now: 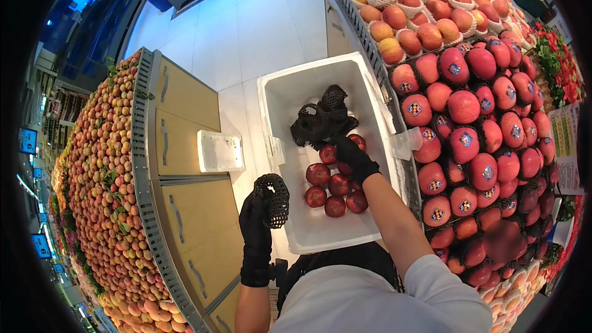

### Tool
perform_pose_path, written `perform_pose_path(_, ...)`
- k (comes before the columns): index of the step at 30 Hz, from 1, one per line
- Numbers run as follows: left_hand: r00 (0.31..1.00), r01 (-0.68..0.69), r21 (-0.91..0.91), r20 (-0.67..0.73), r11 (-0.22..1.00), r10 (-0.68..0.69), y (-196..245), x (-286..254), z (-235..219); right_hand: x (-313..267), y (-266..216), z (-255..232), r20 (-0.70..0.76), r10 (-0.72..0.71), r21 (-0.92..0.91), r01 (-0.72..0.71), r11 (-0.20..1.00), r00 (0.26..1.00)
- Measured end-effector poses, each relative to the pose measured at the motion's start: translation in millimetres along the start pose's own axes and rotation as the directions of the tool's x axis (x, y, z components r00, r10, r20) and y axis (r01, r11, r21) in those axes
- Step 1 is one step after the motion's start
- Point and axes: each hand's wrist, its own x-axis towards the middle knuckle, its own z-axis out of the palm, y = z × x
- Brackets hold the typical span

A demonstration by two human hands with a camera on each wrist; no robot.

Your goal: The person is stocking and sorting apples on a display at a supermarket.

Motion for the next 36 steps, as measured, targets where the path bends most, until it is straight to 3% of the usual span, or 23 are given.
perform_pose_path(3, 0.998, -0.046, 0.031, 0.046, 0.998, 0.044, 1, -2, 3, -2, 22, -16, 0.063, -0.29, -0.176, 0.297, 0.939, 0.955)
perform_pose_path(5, 0.998, -0.05, 0.061, 0.051, 0.997, 0.047, 5, -4, 7, 42, 62, -36, 0.109, -0.452, -0.28, 0.464, 0.841, 0.885)
perform_pose_path(7, 0.997, -0.048, 0.07, 0.067, 0.996, 0.043, 6, -7, 7, 27, 57, -33, 0.131, -0.53, -0.364, 0.538, 0.76, 0.838)
perform_pose_path(9, 0.995, -0.04, 0.055, 0.095, 0.998, 0.035, 0, -7, 5, -21, 37, -25, 0.122, -0.549, -0.435, 0.542, 0.719, 0.827)
perform_pose_path(15, 0.994, -0.018, 0.007, 0.104, 1.0, 0.017, -7, -12, 20, -90, 30, -7, 0.071, -0.504, -0.234, 0.505, 0.831, 0.861)
perform_pose_path(18, 0.987, -0.005, -0.013, 0.159, 1.0, 0.007, -22, -4, 24, -131, 25, 11, 0.025, -0.604, -0.363, 0.57, 0.737, 0.797)
perform_pose_path(22, 0.967, -0.013, -0.012, 0.255, 1.0, 0.016, -28, -2, 43, -179, 15, 35, -0.014, -0.593, -0.365, 0.548, 0.753, 0.805)
perform_pose_path(30, 0.917, 0.032, 0.119, 0.39, 0.992, -0.076, -34, -13, 66, -205, 12, 32, -0.034, -0.453, -0.321, 0.42, 0.849, 0.891)
perform_pose_path(34, 0.931, 0.093, 0.125, 0.34, 0.988, -0.13, -38, -8, 52, -202, 8, 24, -0.166, -0.494, -0.378, 0.408, 0.831, 0.853)
perform_pose_path(36, 0.941, 0.077, 0.021, 0.329, 0.997, -0.08, -41, -5, 40, -196, 1, 22, -0.236, -0.507, -0.433, 0.377, 0.819, 0.829)
